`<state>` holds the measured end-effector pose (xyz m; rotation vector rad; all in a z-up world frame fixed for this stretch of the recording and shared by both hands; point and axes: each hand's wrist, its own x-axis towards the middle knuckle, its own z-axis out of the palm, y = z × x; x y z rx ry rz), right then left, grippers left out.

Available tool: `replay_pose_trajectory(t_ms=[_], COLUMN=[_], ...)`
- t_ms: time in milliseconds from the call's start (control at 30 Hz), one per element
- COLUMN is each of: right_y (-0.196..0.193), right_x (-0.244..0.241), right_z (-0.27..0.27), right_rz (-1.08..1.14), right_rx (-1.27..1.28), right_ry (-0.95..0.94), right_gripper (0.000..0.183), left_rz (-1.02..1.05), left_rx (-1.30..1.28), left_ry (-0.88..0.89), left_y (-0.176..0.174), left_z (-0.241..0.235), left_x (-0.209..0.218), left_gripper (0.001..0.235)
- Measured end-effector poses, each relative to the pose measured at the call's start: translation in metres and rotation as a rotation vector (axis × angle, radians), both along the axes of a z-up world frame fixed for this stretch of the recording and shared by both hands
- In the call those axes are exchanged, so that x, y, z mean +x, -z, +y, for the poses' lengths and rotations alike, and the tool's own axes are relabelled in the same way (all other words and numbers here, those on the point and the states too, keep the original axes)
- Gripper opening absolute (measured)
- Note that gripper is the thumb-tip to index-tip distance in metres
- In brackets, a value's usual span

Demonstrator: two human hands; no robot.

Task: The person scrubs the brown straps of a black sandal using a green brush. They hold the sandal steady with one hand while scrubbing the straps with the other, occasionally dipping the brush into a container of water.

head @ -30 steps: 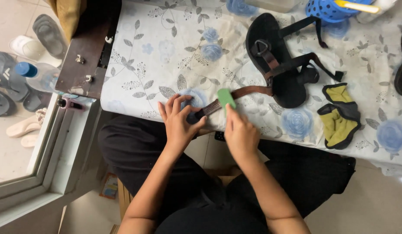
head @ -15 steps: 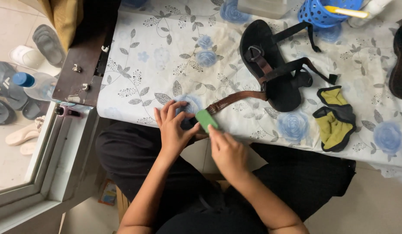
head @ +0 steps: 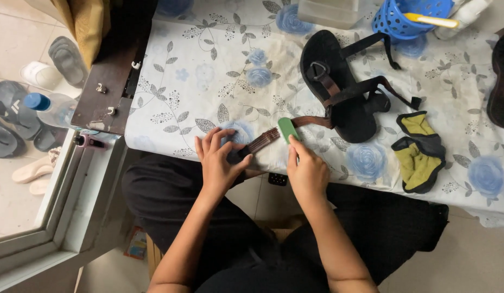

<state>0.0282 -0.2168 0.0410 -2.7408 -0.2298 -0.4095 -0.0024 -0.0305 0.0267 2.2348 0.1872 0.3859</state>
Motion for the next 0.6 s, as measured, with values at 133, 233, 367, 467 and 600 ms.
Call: replay_pose_trajectory(t_ms=[133, 233, 367, 467, 600], right_y=[-0.012, -0.01, -0.009, -0.013, 0.006], right_x=[-0.034, -0.038, -0.008, -0.028, -0.045], right_z=[0.029, 0.026, 0.012, 0.027, 0.032], right_rz=[0.085, 0.035, 0.116, 0.074, 0.014], right_rx=[0.012, -0.127, 0.007, 0.021, -0.074], right_ry=[-0.13, -0.198, -0.077, -0.128, -0.188], right_gripper=[0.029, 0.029, 0.027, 0.028, 0.029], left_rz=[-0.001, 0.005, -0.004, -0.018, -0.01], left_rx=[-0.003, 0.003, -0.01, -0.013, -0.014], left_ry=[0.011, 0.011, 0.0, 0.009, 0.014], left_y=[-0.001, 0.0, 0.0, 0.001, 0.002], left_z=[0.001, 0.001, 0.0, 0.002, 0.002], left_x=[0.002, 0.0, -0.002, 0.0, -0.001], left_gripper=[0.024, 0.023, 0.023, 0.023, 0.023])
